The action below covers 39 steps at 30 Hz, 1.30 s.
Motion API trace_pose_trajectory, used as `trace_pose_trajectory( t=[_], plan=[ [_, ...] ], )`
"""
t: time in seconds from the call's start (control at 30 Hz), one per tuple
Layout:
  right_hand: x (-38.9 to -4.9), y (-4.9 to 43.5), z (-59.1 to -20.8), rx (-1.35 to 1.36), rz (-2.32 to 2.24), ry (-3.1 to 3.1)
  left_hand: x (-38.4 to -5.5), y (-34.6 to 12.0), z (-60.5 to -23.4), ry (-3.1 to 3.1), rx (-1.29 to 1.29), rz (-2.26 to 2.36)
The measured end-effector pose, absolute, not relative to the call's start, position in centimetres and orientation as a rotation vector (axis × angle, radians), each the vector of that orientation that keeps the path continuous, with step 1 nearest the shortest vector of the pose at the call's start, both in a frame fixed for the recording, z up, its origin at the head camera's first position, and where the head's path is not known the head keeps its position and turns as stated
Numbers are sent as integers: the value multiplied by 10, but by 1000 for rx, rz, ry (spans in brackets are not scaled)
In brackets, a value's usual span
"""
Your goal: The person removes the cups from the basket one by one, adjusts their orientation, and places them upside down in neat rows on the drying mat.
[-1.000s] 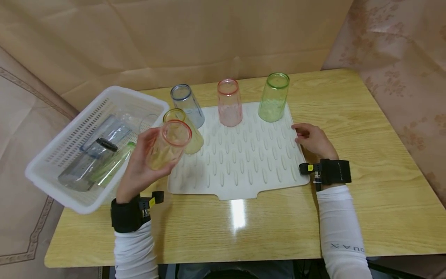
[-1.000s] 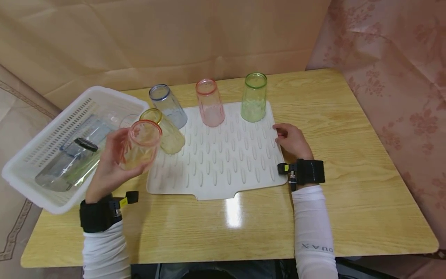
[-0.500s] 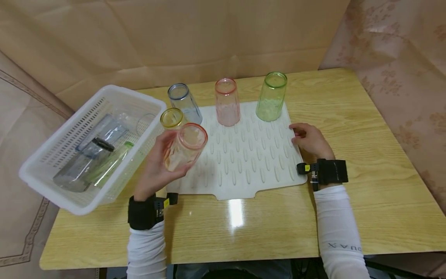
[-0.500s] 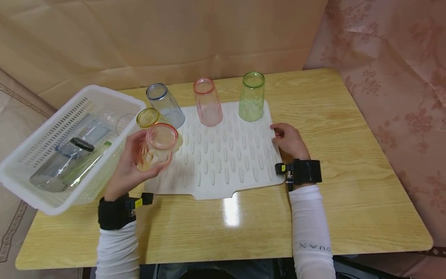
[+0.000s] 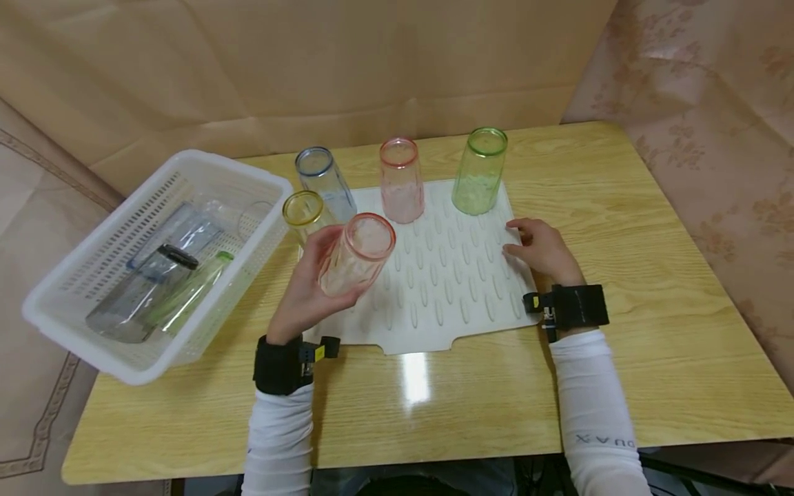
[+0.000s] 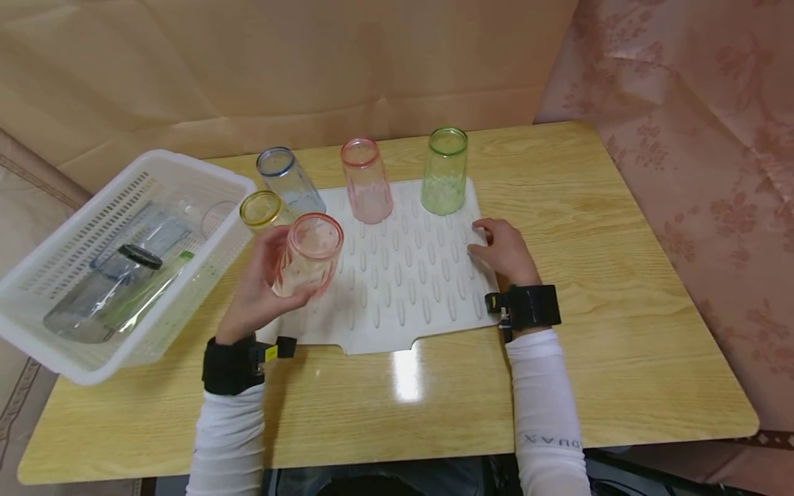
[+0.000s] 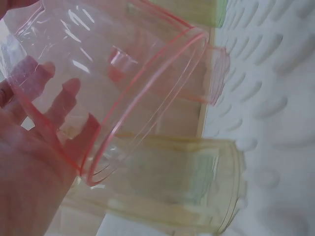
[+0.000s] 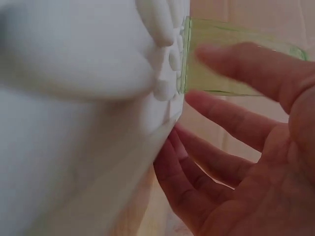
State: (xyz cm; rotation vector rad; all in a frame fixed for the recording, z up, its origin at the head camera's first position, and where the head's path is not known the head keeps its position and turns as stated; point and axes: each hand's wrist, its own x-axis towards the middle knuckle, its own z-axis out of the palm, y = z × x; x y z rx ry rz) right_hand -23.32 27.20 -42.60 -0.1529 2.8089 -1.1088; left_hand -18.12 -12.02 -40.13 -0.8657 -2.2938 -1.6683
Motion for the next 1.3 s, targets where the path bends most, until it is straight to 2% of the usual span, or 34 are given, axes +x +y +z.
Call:
trace_pose_trajectory(
  t=[0.3,0.63,0.93,1.3],
  plan=[
    [-227,263,-420,-132,-1097,2805,-185,-109,-404,-2283,-888,-1635],
    [-222,243,-403,-171,-1283,2744,-189,-102,-408,-2263,-889,-1656],
    [-224,218,-394,-371,-1357,2751,-190,-94,-409,-2257,-871,-1680],
    [-223,193,-389,-618,-1465,2752,-175,-82,-382,-2241,-930,-1664]
  ],
)
